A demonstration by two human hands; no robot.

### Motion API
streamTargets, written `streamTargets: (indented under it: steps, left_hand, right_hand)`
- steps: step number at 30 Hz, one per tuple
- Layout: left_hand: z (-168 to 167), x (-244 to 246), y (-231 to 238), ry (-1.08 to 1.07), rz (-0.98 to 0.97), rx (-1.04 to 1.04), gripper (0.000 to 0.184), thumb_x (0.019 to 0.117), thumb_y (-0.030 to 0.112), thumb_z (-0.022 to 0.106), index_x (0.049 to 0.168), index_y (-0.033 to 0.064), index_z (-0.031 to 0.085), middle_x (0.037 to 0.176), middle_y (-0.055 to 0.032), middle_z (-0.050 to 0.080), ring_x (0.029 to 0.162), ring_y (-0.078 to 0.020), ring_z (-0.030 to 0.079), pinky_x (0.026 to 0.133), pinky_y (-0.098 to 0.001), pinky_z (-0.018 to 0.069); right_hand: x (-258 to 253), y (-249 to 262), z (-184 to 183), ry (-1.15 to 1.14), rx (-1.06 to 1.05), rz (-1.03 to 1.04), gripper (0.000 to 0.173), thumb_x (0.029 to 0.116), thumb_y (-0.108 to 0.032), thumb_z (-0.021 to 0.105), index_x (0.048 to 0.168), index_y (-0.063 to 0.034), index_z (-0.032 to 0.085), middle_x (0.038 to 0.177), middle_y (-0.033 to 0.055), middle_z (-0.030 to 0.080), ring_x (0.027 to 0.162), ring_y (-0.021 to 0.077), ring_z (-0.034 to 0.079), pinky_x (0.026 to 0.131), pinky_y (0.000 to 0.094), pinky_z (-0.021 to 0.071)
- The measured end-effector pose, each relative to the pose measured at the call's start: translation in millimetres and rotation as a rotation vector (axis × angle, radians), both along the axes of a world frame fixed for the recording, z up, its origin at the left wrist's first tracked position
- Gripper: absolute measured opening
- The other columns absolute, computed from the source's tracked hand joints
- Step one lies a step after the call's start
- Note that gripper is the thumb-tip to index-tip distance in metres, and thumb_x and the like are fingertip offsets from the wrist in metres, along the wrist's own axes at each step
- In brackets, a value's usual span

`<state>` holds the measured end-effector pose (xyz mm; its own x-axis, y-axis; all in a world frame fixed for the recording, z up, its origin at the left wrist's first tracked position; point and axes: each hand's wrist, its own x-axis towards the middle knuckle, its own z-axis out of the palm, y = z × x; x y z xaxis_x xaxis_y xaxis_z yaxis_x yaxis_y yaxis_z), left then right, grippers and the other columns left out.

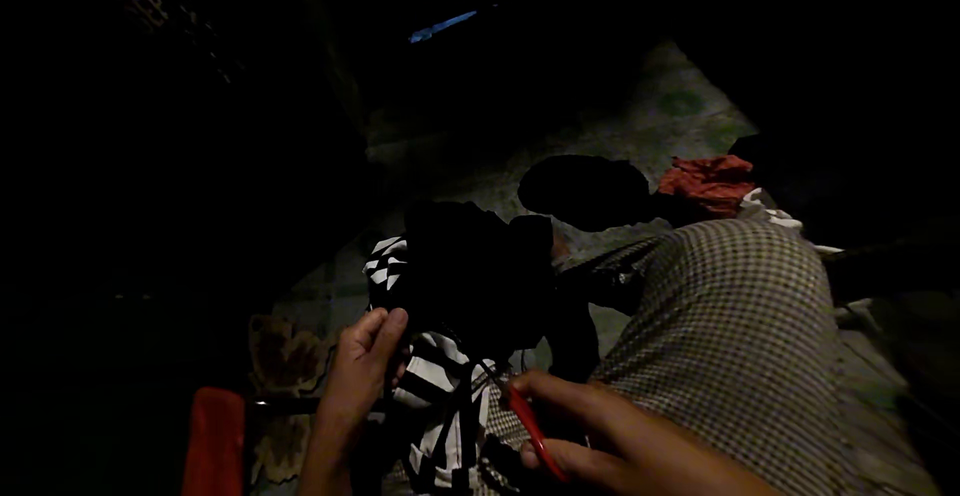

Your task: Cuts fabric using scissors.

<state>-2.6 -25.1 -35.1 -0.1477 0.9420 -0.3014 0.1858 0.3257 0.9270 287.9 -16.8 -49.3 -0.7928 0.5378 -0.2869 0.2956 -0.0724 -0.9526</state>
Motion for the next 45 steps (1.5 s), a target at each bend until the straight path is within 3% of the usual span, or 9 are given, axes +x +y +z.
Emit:
streamTargets:
  steps: [3,8,12,15,22,28,33,38,45]
  left_hand:
    - [-1.8,-2.6,4.2,-0.058,0.065,0.051,0.011,0.0949,0.015,0.069,0.099,0.0051,0.072,0.082,-0.0053,0.069,0.067,-0.0098,0.061,0.06,-0.024,0.0513]
    - [3.7,5.5,-1.2,-0.495,0.254,0.047,0.011,0.0977,0.008,0.058,0.097,0.0042,0.068,0.083,-0.007,0.07,0.072,-0.009,0.067,0.067,-0.0245,0.0579]
    - [9.6,13.2,-13.0,-0.969,0.396,-0.107,0.018,0.0929,0.02,0.066,0.104,0.006,0.069,0.092,-0.0124,0.073,0.087,-0.0229,0.074,0.079,-0.0438,0.0634]
    - [4.2,17.7,-21.0,-1.068,0.278,-0.182,0.037,0.0865,0.034,0.078,0.108,0.0053,0.07,0.1,-0.0129,0.074,0.095,-0.0245,0.074,0.087,-0.0448,0.0616]
    - [10.8,34.8,-23.9,-0.658,0.166,-0.11,0.058,0.0767,0.012,0.088,0.122,-0.0029,0.055,0.099,-0.016,0.073,0.087,-0.0227,0.074,0.079,-0.0408,0.064]
    - [10.3,56.6,-21.0,-0.219,0.261,0.281,0.029,0.0869,0.006,0.077,0.111,-0.0027,0.064,0.089,-0.0075,0.076,0.08,-0.0142,0.075,0.076,-0.0306,0.0645]
    - [6.3,57.7,-12.6,-0.4,0.411,0.435,0.023,0.0886,0.01,0.076,0.107,0.0005,0.066,0.085,-0.0091,0.073,0.073,-0.0142,0.072,0.069,-0.0319,0.0634]
    - [11.4,68.8,-7.9,-0.566,0.506,0.312,0.031,0.0953,0.006,0.065,0.123,-0.0023,0.054,0.095,-0.0146,0.071,0.082,-0.0197,0.073,0.075,-0.0387,0.0642]
    - [16.0,70.6,-21.7,-0.652,0.456,0.215,0.031,0.0959,0.008,0.066,0.123,-0.0028,0.055,0.098,-0.0146,0.072,0.086,-0.0203,0.074,0.08,-0.0401,0.0639]
  right_hand:
    - [-0.8,0.3,0.2,0.039,-0.017,0.006,0.041,0.0989,-0.035,0.067,0.133,-0.0149,0.057,0.094,0.004,0.069,0.076,0.0138,0.067,0.068,0.0352,0.0582]
    - [-0.9,2.4,-1.1,0.067,-0.033,-0.004,0.041,0.0988,-0.033,0.067,0.133,-0.0132,0.057,0.094,0.0052,0.069,0.076,0.014,0.066,0.068,0.0351,0.0571]
    - [-0.4,2.3,-2.9,0.069,-0.035,-0.001,0.039,0.0993,-0.035,0.065,0.131,-0.0138,0.058,0.09,0.0031,0.067,0.072,0.0121,0.064,0.064,0.0327,0.0557]
    - [-0.8,3.1,-5.5,0.067,-0.034,0.008,0.039,0.0995,-0.037,0.064,0.131,-0.0146,0.058,0.09,0.0026,0.067,0.071,0.0117,0.064,0.063,0.0323,0.0553]
    - [-3.0,2.7,-3.7,0.048,-0.041,0.047,0.041,0.1,-0.037,0.064,0.135,-0.0173,0.053,0.096,0.0031,0.068,0.078,0.013,0.066,0.069,0.0351,0.0577]
    - [2.0,2.1,-1.8,0.018,-0.005,0.07,0.049,0.0986,-0.04,0.066,0.139,-0.0161,0.05,0.094,0.005,0.065,0.076,0.0151,0.064,0.066,0.0371,0.0565]
    - [5.5,2.9,0.9,0.055,0.022,0.069,0.049,0.0994,-0.039,0.065,0.14,-0.0159,0.05,0.097,0.0051,0.065,0.08,0.0147,0.065,0.069,0.0361,0.0566]
    - [4.2,7.3,11.6,0.164,0.032,0.098,0.047,0.1005,-0.035,0.064,0.14,-0.0126,0.05,0.098,0.0056,0.068,0.082,0.0139,0.066,0.071,0.034,0.0574]
    - [12.4,16.5,10.7,0.406,-0.308,0.217,0.039,0.1011,-0.03,0.065,0.136,-0.0147,0.054,0.096,-0.0008,0.065,0.078,0.0038,0.061,0.067,0.0203,0.0537]
